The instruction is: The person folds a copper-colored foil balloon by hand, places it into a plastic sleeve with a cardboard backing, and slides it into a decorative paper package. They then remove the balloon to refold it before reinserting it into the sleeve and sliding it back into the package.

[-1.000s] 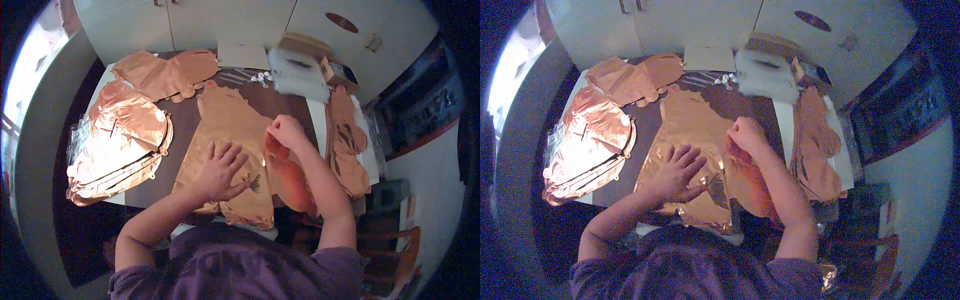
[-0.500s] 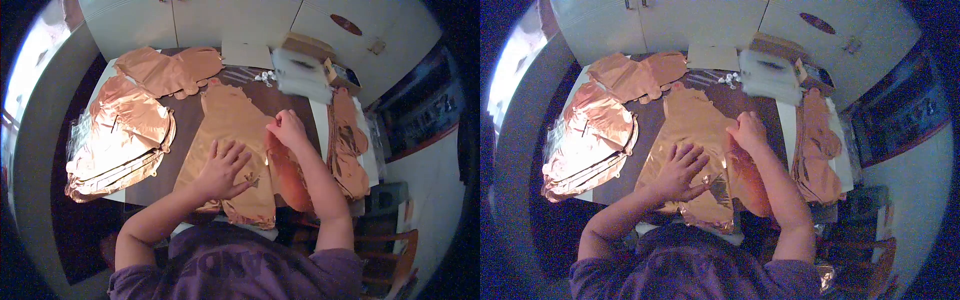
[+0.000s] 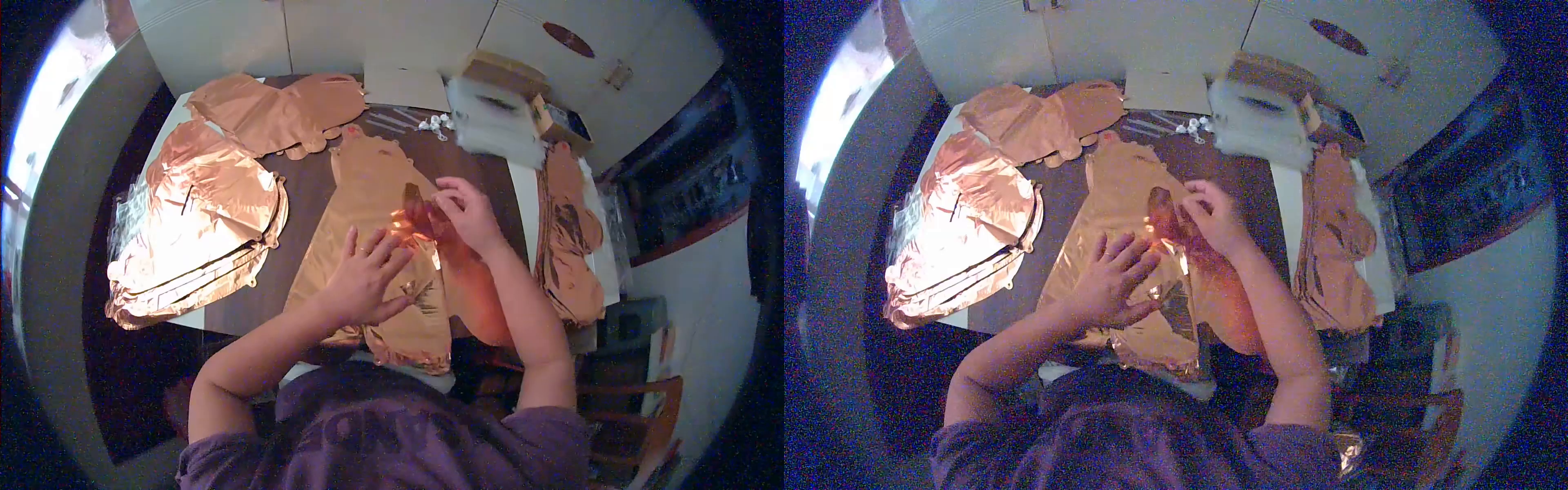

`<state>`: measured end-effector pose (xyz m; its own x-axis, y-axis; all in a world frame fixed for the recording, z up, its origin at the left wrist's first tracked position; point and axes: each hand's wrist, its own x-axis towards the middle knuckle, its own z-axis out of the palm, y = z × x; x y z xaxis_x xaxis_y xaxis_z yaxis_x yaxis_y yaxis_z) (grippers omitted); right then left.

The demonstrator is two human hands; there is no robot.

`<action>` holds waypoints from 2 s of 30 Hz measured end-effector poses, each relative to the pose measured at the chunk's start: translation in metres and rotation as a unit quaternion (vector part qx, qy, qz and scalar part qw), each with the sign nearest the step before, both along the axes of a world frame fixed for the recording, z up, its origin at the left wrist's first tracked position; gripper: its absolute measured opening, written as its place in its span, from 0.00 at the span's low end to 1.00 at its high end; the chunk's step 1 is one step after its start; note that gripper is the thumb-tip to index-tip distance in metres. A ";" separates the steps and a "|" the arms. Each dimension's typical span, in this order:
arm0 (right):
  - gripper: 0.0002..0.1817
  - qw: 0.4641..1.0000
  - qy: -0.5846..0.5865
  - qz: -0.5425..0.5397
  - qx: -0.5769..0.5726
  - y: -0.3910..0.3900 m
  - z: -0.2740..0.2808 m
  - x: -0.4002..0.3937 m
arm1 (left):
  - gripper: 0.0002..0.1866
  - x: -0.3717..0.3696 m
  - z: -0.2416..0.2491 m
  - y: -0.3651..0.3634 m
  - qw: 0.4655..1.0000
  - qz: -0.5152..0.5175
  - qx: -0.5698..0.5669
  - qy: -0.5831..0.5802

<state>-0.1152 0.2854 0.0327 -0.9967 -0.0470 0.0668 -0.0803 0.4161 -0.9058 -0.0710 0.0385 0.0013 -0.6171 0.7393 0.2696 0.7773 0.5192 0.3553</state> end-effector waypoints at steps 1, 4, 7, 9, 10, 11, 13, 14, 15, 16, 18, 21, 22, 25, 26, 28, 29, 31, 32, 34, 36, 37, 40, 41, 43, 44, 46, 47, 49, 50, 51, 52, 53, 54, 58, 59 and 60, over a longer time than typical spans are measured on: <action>0.14 0.990 0.054 -0.008 0.132 0.005 -0.011 -0.004 | 0.37 0.001 -0.001 0.000 1.000 0.001 0.001 -0.001; 0.21 0.926 0.218 0.095 0.294 0.010 -0.029 -0.008 | 0.37 0.000 0.003 0.001 1.000 -0.003 0.002 -0.003; 0.22 0.880 0.273 0.110 0.374 0.002 -0.032 -0.002 | 0.36 -0.001 0.005 0.003 1.000 0.001 -0.007 -0.006; 0.25 0.876 0.240 0.139 0.396 0.002 -0.031 0.000 | 0.37 -0.001 0.005 0.002 1.000 0.000 -0.017 0.006; 0.25 0.868 0.244 0.141 0.408 0.003 -0.034 -0.001 | 0.37 -0.001 0.005 0.002 1.000 0.000 -0.021 0.011; 0.26 0.861 0.248 0.143 0.420 0.003 -0.036 -0.001 | 0.37 -0.001 0.005 0.002 1.000 0.000 -0.019 0.010; 0.27 0.854 0.233 0.151 0.440 0.001 -0.033 0.000 | 0.37 -0.001 0.008 0.002 1.000 0.001 -0.015 0.008; 0.28 0.850 0.226 0.155 0.450 0.001 -0.031 0.000 | 0.36 -0.001 0.007 0.001 1.000 0.000 0.021 -0.011; 0.28 0.850 0.220 0.155 0.453 0.000 -0.030 0.000 | 0.34 -0.003 0.005 0.000 0.998 -0.001 0.056 -0.030; 0.29 0.849 0.215 0.156 0.456 0.000 -0.029 0.001 | 0.33 -0.004 0.005 -0.002 0.995 -0.003 0.092 -0.049; 0.29 0.844 0.193 0.154 0.476 0.001 -0.028 0.001 | 0.33 -0.013 0.016 -0.019 0.993 0.018 0.101 -0.066; 0.30 0.844 0.152 0.131 0.497 0.004 -0.028 0.005 | 0.35 -0.022 0.031 -0.057 0.998 0.036 0.007 -0.053; 0.30 0.852 0.147 0.114 0.489 0.004 -0.025 0.010 | 0.36 -0.025 0.024 -0.070 0.998 0.032 -0.019 -0.050; 0.29 0.862 0.126 0.090 0.482 0.000 -0.019 0.016 | 0.36 -0.030 0.025 -0.083 0.997 0.021 -0.037 -0.058; 0.29 0.864 0.117 0.087 0.482 -0.003 -0.018 0.018 | 0.36 -0.033 0.024 -0.085 0.998 0.012 -0.028 -0.056; 0.30 0.875 0.104 0.096 0.463 -0.005 -0.013 0.019 | 0.35 -0.039 0.023 -0.089 0.999 -0.008 -0.002 -0.039; 0.31 0.880 0.098 0.100 0.454 -0.005 -0.010 0.018 | 0.35 -0.040 0.024 -0.089 0.999 -0.009 -0.002 -0.038; 0.30 0.887 0.103 0.094 0.440 -0.007 -0.008 0.019 | 0.34 -0.041 0.026 -0.089 0.999 -0.011 -0.003 -0.038; 0.30 0.891 0.104 0.091 0.432 -0.008 -0.008 0.020 | 0.34 -0.043 0.026 -0.090 0.999 -0.013 -0.008 -0.033; 0.30 0.885 0.129 0.082 0.439 -0.002 -0.023 0.017 | 0.35 -0.047 0.025 -0.089 0.999 -0.020 -0.018 -0.025; 0.30 0.882 0.132 0.080 0.444 0.001 -0.026 0.017 | 0.36 -0.047 0.029 -0.079 1.000 0.012 0.001 -0.004; 0.30 0.882 0.123 0.084 0.446 -0.001 -0.021 0.017 | 0.36 -0.047 0.032 -0.070 1.000 0.027 0.012 0.006; 0.30 0.879 0.134 0.081 0.451 -0.001 -0.022 0.018 | 0.41 -0.050 0.044 -0.031 0.993 -0.045 0.087 -0.059; 0.30 0.877 0.145 0.078 0.452 0.000 -0.025 0.017 | 0.42 -0.048 0.042 -0.018 0.995 -0.058 0.078 -0.028; 0.30 0.867 0.159 0.074 0.467 0.002 -0.032 0.014 | 0.43 -0.049 0.029 0.002 0.994 -0.087 0.059 0.035; 0.30 0.862 0.164 0.071 0.474 0.005 -0.036 0.015 | 0.46 -0.050 0.026 0.005 0.996 -0.087 0.022 0.022; 0.29 0.904 0.189 0.041 0.381 0.015 -0.038 0.015 | 0.49 -0.055 0.008 0.008 0.996 -0.094 -0.008 0.009; 0.28 0.921 0.202 0.025 0.332 0.020 -0.038 0.016 | 0.51 -0.058 0.001 0.008 0.995 -0.098 -0.023 0.004; 0.29 0.950 0.126 -0.062 0.278 0.027 -0.006 0.038 | 0.50 -0.058 0.002 0.008 0.995 -0.094 -0.014 0.011; 0.29 0.959 0.086 -0.105 0.249 0.030 0.014 0.057 | 0.50 -0.057 0.001 0.007 0.996 -0.092 -0.010 0.013; 0.28 0.936 0.018 -0.136 0.323 0.029 0.035 0.081 | 0.49 -0.055 0.000 0.007 0.996 -0.091 -0.003 0.015; 0.27 0.903 -0.049 -0.164 0.395 0.029 0.049 0.106 | 0.49 -0.055 -0.001 0.007 0.996 -0.089 0.005 0.019; 0.28 0.874 -0.108 -0.157 0.447 0.036 0.052 0.124 | 0.49 -0.056 -0.001 0.007 0.996 -0.086 0.013 0.023; 0.29 0.839 -0.168 -0.149 0.495 0.041 0.050 0.141 | 0.49 -0.056 0.000 0.007 0.996 -0.085 0.011 0.022; 0.24 0.891 -0.203 -0.132 0.384 0.047 0.031 0.172 | 0.49 -0.055 -0.001 0.008 0.996 -0.081 0.019 0.015; 0.24 0.904 -0.204 -0.137 0.349 0.046 0.025 0.170 | 0.49 -0.055 -0.001 0.008 0.996 -0.082 0.022 0.014; 0.23 0.917 -0.202 -0.143 0.313 0.043 0.024 0.167 | 0.49 -0.055 0.000 0.008 0.996 -0.082 0.020 0.018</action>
<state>0.0517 0.3282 0.0566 -0.9119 0.3173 -0.2605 0.4023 0.8168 -0.4134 -0.1257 0.0467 0.0008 -0.4781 0.8176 0.3208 0.8631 0.3696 0.3442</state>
